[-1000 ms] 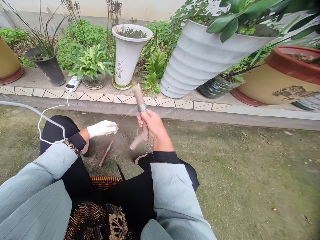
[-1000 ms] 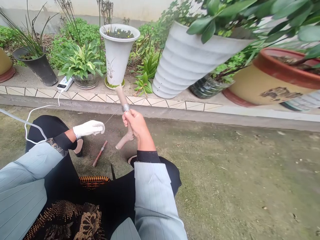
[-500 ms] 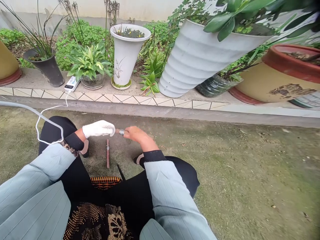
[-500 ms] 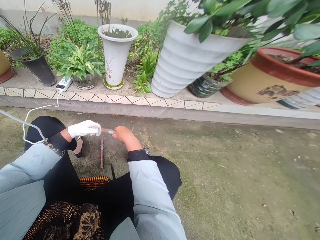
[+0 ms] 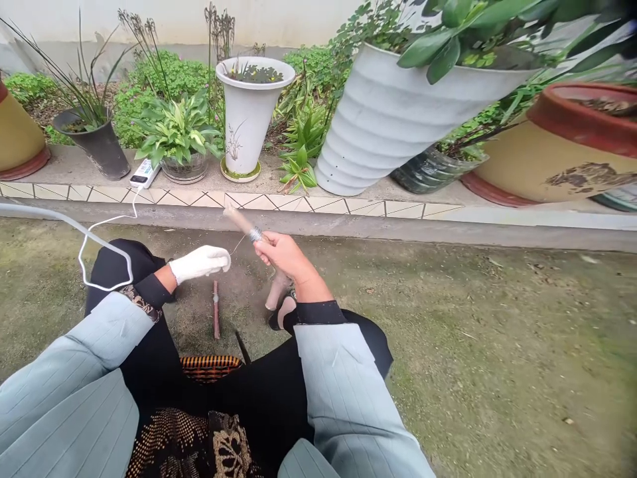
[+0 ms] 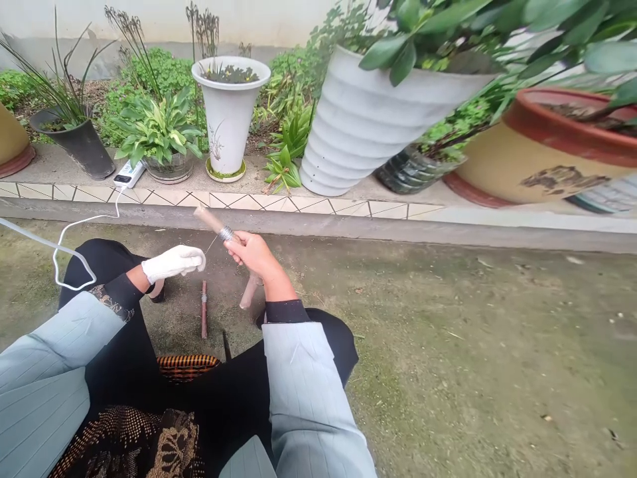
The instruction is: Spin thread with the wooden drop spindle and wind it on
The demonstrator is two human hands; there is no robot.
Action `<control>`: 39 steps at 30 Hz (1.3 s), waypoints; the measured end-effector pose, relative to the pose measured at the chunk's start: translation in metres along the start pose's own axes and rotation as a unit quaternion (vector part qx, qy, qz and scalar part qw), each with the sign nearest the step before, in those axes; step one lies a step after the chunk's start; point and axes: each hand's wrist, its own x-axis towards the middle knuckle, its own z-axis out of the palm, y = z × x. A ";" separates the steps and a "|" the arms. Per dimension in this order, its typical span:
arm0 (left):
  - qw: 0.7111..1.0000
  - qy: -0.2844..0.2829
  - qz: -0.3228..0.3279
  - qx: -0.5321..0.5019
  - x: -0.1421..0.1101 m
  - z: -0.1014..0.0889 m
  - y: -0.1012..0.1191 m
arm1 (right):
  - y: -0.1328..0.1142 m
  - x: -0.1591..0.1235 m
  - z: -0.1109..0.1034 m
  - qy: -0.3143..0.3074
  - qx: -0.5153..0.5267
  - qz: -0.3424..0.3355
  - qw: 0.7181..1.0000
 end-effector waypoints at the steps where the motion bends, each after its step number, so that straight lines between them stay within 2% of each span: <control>1: 1.000 -0.011 0.011 0.024 0.000 0.001 0.000 | 0.005 0.004 -0.002 0.018 -0.018 0.015 1.000; 4: 0.993 -0.032 0.044 0.106 0.003 -0.002 0.002 | 0.018 0.015 -0.004 0.055 -0.165 0.054 0.983; 6: 0.987 -0.030 0.053 0.150 0.004 -0.008 0.003 | 0.024 0.018 -0.003 0.062 -0.312 0.067 0.946; 8: 0.979 -0.015 0.054 0.196 0.004 -0.013 0.003 | 0.026 0.020 0.002 0.024 -0.416 0.078 0.906; 9: 0.974 -0.010 0.053 0.219 0.003 -0.015 0.003 | 0.026 0.019 0.006 -0.018 -0.441 0.086 0.893; 11: 0.969 -0.010 0.055 0.241 0.000 -0.017 0.002 | 0.023 0.018 0.017 -0.143 -0.436 0.114 0.881; 14: 0.979 -0.050 0.069 0.185 -0.003 -0.015 0.001 | 0.011 0.011 0.031 -0.368 -0.322 0.162 0.857; 15: 0.985 -0.061 0.072 0.147 -0.003 -0.014 0.001 | 0.005 0.008 0.032 -0.418 -0.274 0.162 0.851; 16: 0.990 -0.065 0.072 0.105 -0.003 -0.013 0.000 | -0.001 0.005 0.032 -0.441 -0.229 0.149 0.855; 17: 0.994 -0.055 0.070 0.061 -0.002 -0.013 -0.001 | -0.007 0.002 0.030 -0.432 -0.188 0.123 0.874; 18: 0.997 -0.036 0.065 0.017 -0.002 -0.013 -0.001 | -0.012 0.000 0.026 -0.377 -0.145 0.094 0.910; 20: 0.998 0.006 0.049 -0.049 0.000 -0.013 -0.002 | -0.020 -0.002 0.015 -0.191 -0.038 0.039 0.980; 21: 0.997 0.014 0.040 -0.064 0.000 -0.013 -0.001 | -0.021 -0.002 0.009 -0.092 0.018 0.012 0.996; 23: 0.998 -0.005 0.030 -0.056 -0.001 -0.014 0.001 | -0.017 0.002 -0.003 0.067 0.091 -0.021 0.993; 24: 0.998 -0.026 0.029 -0.043 -0.002 -0.013 0.003 | -0.013 0.006 -0.007 0.120 0.100 -0.022 0.988; 26: 0.997 -0.066 0.035 -0.026 -0.005 -0.012 0.008 | -0.003 0.013 -0.012 0.176 0.044 0.015 0.983; 28: 0.994 -0.096 0.045 -0.009 -0.008 -0.012 0.014 | 0.008 0.020 -0.013 0.190 -0.096 0.072 0.974; 31: 0.993 -0.099 0.062 0.024 -0.010 -0.014 0.020 | 0.020 0.026 -0.005 0.141 -0.349 0.103 0.921; 33: 0.995 -0.066 0.061 0.036 -0.011 -0.017 0.021 | 0.024 0.027 0.002 0.079 -0.449 0.098 0.885; 36: 0.998 0.021 0.048 0.045 -0.011 -0.023 0.018 | 0.022 0.023 0.013 -0.055 -0.478 0.091 0.872; 39: 0.995 0.084 0.051 0.029 -0.010 -0.028 0.011 | 0.010 0.013 0.021 -0.253 -0.386 0.111 0.880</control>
